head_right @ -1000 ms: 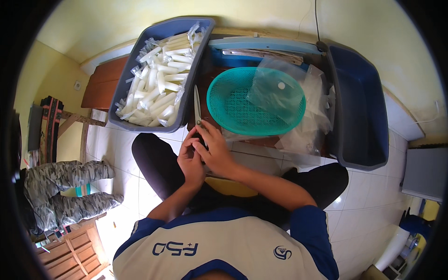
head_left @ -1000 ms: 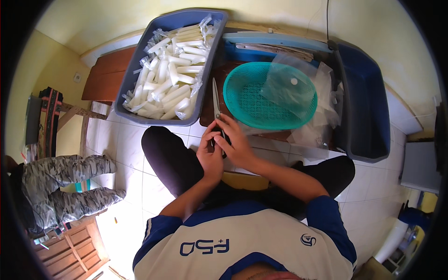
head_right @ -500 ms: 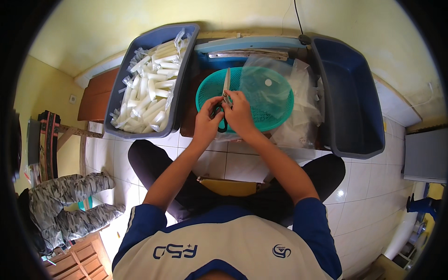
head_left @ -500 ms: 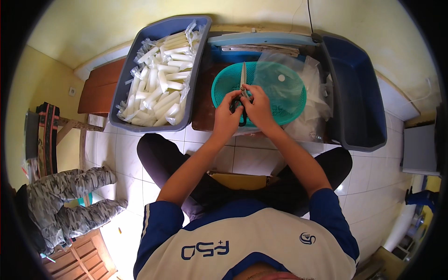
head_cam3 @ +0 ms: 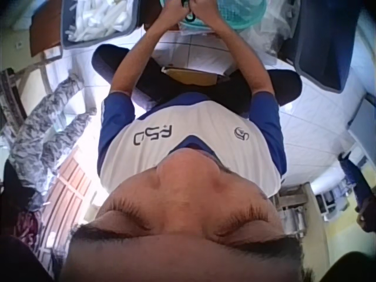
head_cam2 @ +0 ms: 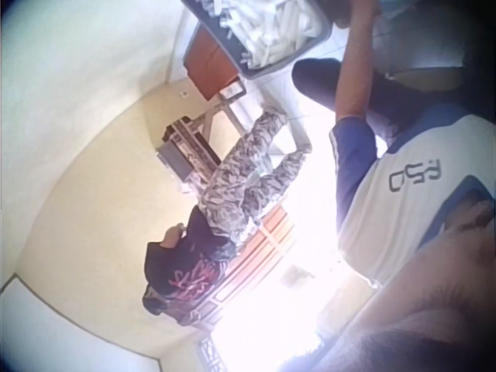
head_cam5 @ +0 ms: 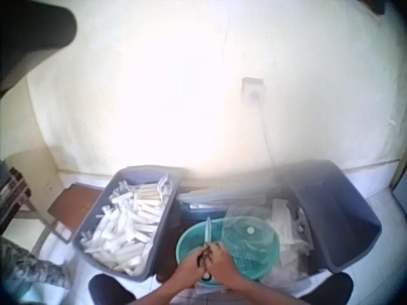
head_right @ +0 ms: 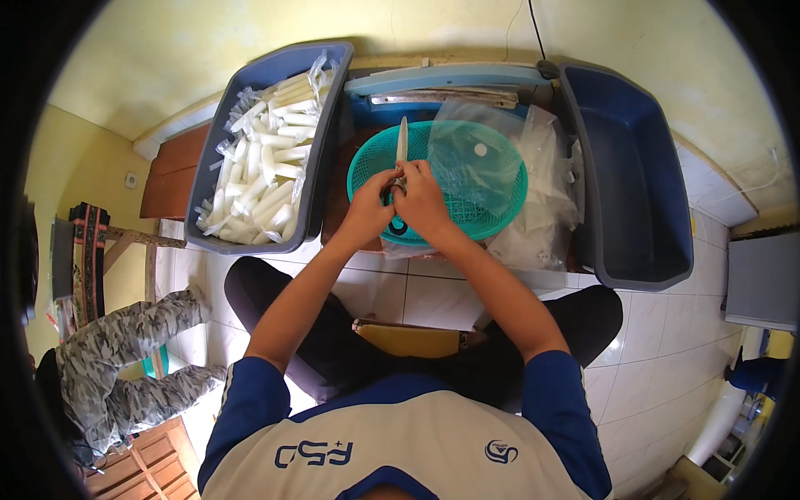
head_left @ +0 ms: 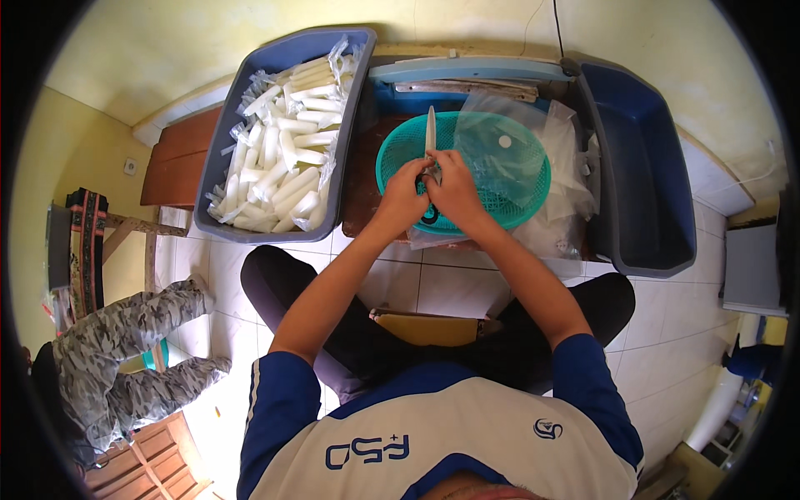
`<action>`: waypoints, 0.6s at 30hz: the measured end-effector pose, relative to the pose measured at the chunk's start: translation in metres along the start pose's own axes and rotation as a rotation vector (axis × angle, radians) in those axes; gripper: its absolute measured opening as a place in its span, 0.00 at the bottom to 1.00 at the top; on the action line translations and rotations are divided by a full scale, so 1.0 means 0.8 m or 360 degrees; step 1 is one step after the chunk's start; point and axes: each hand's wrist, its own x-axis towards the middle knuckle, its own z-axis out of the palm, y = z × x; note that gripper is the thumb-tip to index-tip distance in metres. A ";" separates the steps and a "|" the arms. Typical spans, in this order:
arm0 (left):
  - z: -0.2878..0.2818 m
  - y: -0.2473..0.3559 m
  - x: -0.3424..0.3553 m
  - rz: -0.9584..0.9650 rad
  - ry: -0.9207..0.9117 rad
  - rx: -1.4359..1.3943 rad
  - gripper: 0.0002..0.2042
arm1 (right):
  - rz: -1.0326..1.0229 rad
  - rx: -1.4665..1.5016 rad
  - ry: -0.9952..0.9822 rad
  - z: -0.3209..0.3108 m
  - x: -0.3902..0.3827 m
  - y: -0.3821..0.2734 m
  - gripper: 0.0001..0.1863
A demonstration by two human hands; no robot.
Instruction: The person takes small white frozen food tubes from a grey bin, cuts them with scissors, and places them into a blue bin.
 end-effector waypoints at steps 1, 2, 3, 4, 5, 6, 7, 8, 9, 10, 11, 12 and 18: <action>0.001 -0.001 0.002 -0.0024 -0.0003 -0.0011 0.24 | 0.0002 0.0002 -0.0004 0.001 0.000 0.002 0.22; 0.002 -0.003 0.004 -0.0047 -0.0007 -0.0021 0.24 | -0.0017 -0.0007 0.0000 0.002 0.001 0.006 0.21; 0.003 -0.006 0.006 -0.0045 -0.0005 -0.0023 0.24 | -0.0041 -0.0019 0.0008 0.001 0.004 0.008 0.21; 0.004 -0.010 0.007 -0.0026 0.0008 -0.0004 0.24 | -0.0043 -0.0022 0.0009 0.001 0.004 0.010 0.21; 0.004 -0.013 0.007 -0.0008 0.0020 0.0015 0.24 | -0.0047 -0.0030 0.0003 0.002 0.004 0.012 0.21; 0.005 -0.011 0.009 0.0000 0.0020 0.0011 0.24 | -0.0052 -0.0043 0.0001 0.000 0.005 0.016 0.21; 0.007 -0.009 0.010 -0.0023 -0.0009 0.0030 0.24 | -0.0054 -0.0051 0.0006 0.001 0.007 0.027 0.21; 0.008 -0.007 0.011 -0.0046 -0.0038 0.0049 0.24 | -0.0122 -0.0090 0.0041 0.002 0.009 0.040 0.21; 0.008 -0.008 0.012 -0.0042 -0.0031 0.0054 0.24 | -0.0196 -0.0119 0.0070 0.001 0.012 0.042 0.22; 0.008 -0.010 0.013 -0.0031 -0.0012 0.0071 0.24 | -0.0204 -0.0117 0.0070 0.000 0.014 0.043 0.22; 0.008 -0.011 0.013 -0.0020 0.0006 0.0088 0.24 | -0.0111 -0.0084 0.0036 -0.001 0.015 0.045 0.23; 0.006 -0.007 0.015 -0.0016 0.0003 0.0087 0.24 | -0.0009 -0.0056 0.0006 -0.003 0.015 0.044 0.24; 0.004 -0.011 0.024 -0.0313 -0.0323 0.0306 0.23 | 0.0130 0.0021 -0.0046 -0.007 0.019 0.055 0.25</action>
